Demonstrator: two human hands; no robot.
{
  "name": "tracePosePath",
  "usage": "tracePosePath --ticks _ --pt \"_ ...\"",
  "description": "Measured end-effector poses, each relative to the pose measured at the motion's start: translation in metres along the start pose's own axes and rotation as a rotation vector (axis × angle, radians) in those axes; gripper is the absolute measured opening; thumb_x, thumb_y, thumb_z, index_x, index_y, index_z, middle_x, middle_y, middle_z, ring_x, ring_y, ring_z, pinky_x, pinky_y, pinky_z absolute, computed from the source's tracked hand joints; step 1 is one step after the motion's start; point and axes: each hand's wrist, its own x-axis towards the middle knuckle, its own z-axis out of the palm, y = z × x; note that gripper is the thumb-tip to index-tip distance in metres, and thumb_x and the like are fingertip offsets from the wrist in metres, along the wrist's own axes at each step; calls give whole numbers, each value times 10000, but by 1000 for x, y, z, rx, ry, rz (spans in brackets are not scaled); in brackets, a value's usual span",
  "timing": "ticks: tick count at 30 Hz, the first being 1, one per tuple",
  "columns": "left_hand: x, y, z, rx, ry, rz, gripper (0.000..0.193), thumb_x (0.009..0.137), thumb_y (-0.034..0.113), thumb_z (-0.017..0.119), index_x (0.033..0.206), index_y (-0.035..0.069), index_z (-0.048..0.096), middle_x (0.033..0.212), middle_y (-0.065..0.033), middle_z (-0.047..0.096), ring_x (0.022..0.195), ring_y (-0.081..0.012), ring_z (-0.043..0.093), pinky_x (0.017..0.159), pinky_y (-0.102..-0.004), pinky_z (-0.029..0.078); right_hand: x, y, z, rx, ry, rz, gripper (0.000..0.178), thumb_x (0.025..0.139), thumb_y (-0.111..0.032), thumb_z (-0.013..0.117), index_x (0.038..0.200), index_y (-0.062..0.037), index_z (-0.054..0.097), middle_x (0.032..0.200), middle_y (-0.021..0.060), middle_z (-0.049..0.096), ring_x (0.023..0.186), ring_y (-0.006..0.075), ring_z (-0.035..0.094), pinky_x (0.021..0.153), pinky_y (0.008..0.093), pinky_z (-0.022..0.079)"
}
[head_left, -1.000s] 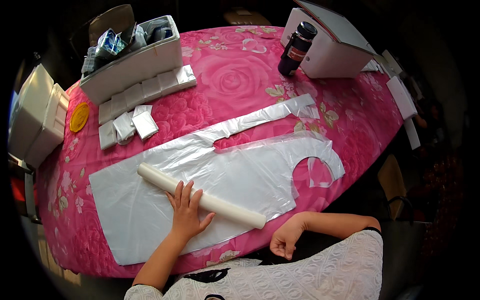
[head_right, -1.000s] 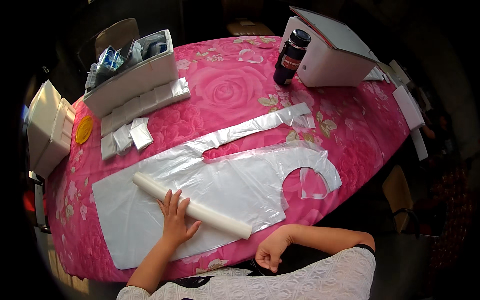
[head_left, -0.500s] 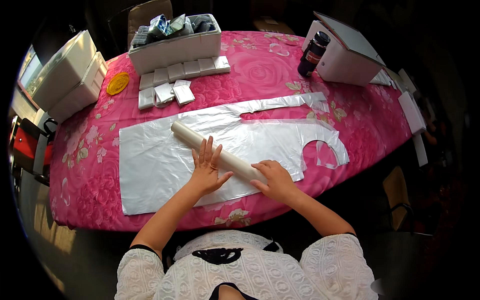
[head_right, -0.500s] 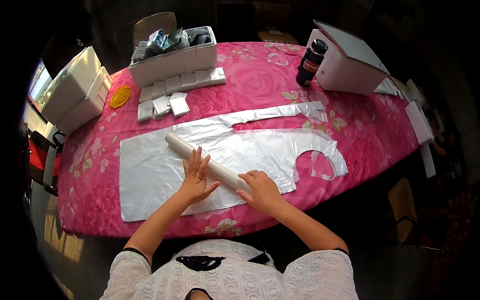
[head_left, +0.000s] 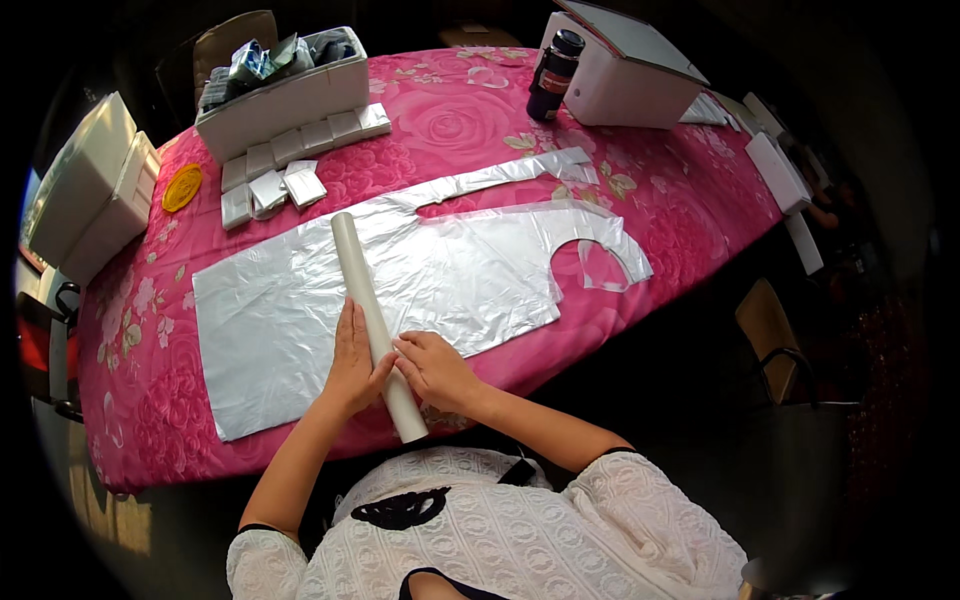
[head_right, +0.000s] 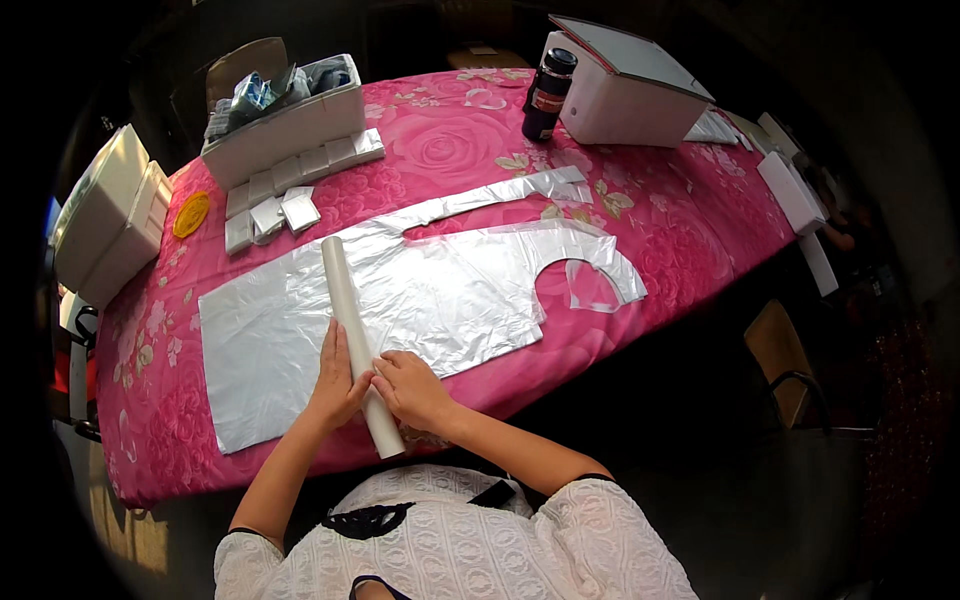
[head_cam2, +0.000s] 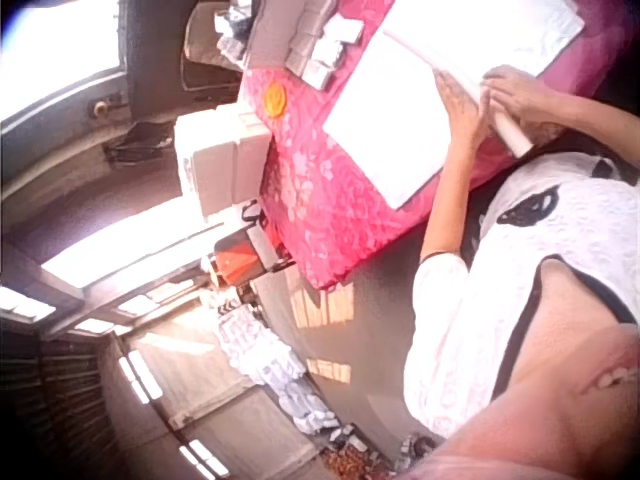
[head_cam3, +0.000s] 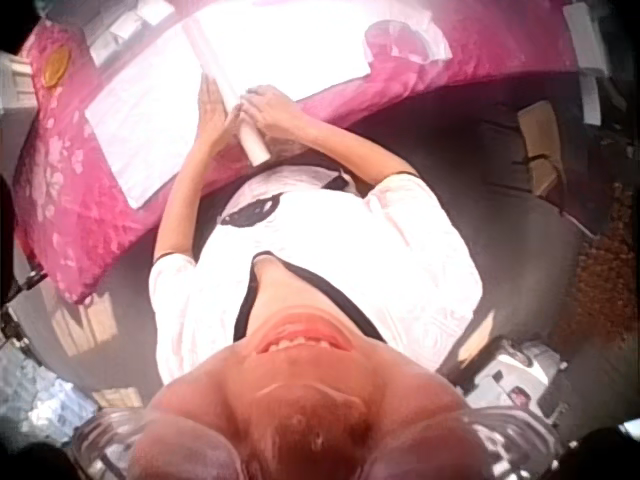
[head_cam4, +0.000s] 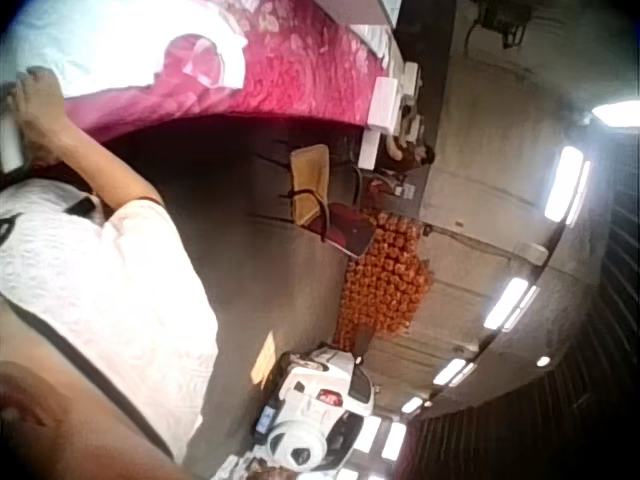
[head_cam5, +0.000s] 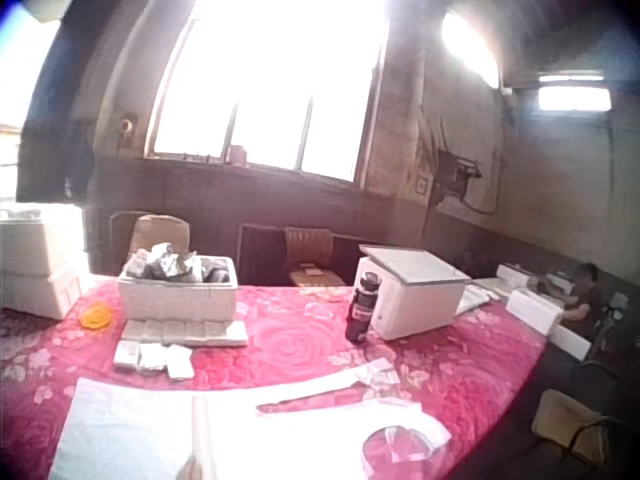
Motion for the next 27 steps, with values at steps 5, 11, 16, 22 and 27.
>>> tracePosePath --ticks 5,11,16,22,27 --pt "13 11 4 -178 -2 27 763 821 273 541 1385 -12 115 1437 -247 34 1339 -375 56 1078 -410 126 26 74 -26 -305 17 -145 498 865 -302 456 1269 -14 409 1376 175 312 1293 310 257 1061 395 197" --pt "11 4 3 -191 62 49 701 809 282 545 1367 1 228 1430 -252 90 1334 -389 68 1072 -431 129 32 155 -106 -516 36 96 557 885 -360 407 1331 -35 331 1410 171 256 1319 287 209 1072 386 166" --pt "10 13 4 -42 -21 72 733 793 365 547 1370 29 243 1432 -248 83 1323 -422 55 1066 -464 117 23 222 -158 -604 125 374 586 873 -390 421 1330 -36 330 1409 156 267 1310 278 236 1060 397 197" --pt "21 28 6 -36 -78 47 770 785 368 557 1374 16 207 1428 -259 66 1321 -429 50 1065 -468 127 -6 254 -195 -724 235 719 555 872 -378 411 1318 -52 363 1384 144 325 1305 268 250 1063 452 165" --pt "25 35 11 0 -94 23 766 779 351 577 1365 9 221 1421 -272 59 1320 -431 51 1063 -465 135 -35 260 -231 -970 164 981 439 860 -257 396 1234 -34 455 1316 159 405 1262 299 316 1046 498 170"
